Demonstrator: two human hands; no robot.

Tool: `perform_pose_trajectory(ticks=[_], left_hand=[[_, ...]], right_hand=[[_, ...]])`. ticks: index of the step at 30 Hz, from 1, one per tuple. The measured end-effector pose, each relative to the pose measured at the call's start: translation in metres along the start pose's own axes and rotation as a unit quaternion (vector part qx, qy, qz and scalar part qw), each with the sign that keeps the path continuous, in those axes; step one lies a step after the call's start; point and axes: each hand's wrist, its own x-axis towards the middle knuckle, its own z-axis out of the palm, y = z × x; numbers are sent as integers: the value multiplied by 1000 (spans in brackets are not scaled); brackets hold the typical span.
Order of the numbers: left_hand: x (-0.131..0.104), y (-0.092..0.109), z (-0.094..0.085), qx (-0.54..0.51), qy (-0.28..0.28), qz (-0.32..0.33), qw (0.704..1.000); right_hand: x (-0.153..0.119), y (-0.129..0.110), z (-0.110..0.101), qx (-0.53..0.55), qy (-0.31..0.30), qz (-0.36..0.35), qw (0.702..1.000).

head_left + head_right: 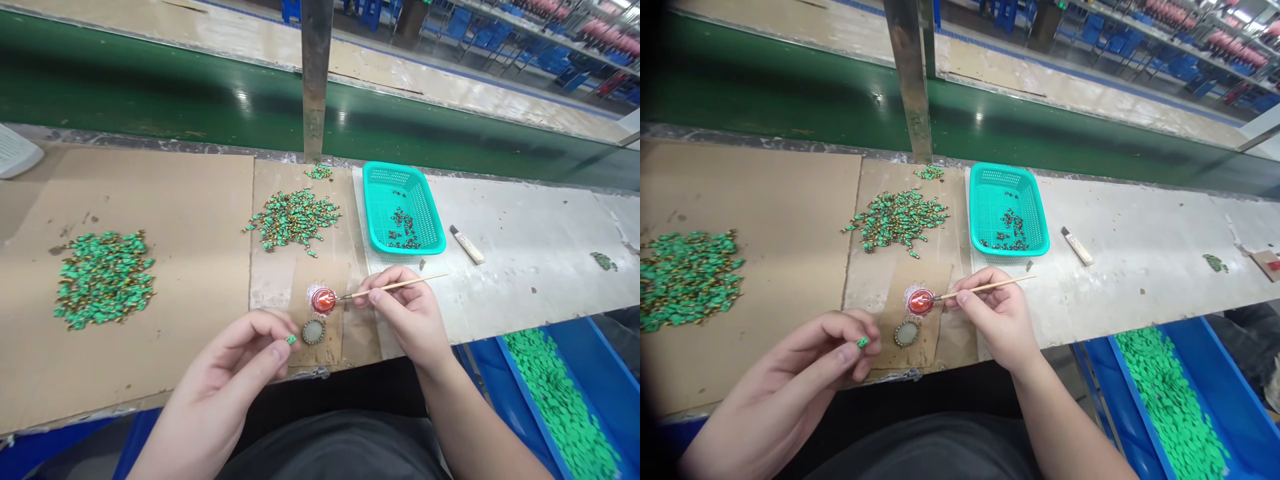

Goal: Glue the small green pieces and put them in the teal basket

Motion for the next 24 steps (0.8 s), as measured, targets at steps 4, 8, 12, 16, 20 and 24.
perform_pose_trajectory(ticks=[4, 8, 12, 16, 20, 24], left_hand=[[-1, 7, 9, -45, -22, -24, 998], [-1, 13, 17, -118, -93, -45, 988], [-1, 15, 25, -200, -150, -55, 967], [-1, 16, 28, -234, -185, -51, 953], [-3, 15, 26, -230, -202, -39, 951], [-4, 15, 24, -223, -207, -30, 952]], right_hand=[[-5, -12, 2, 50, -29, -26, 998], [-15, -27, 6, 98, -58, -29, 993], [-28, -44, 14, 125, -102, -7, 987], [-35, -53, 18, 121, -109, 3, 987], [-38, -55, 19, 104, -121, 1, 987], [-39, -56, 20, 92, -116, 1, 989]])
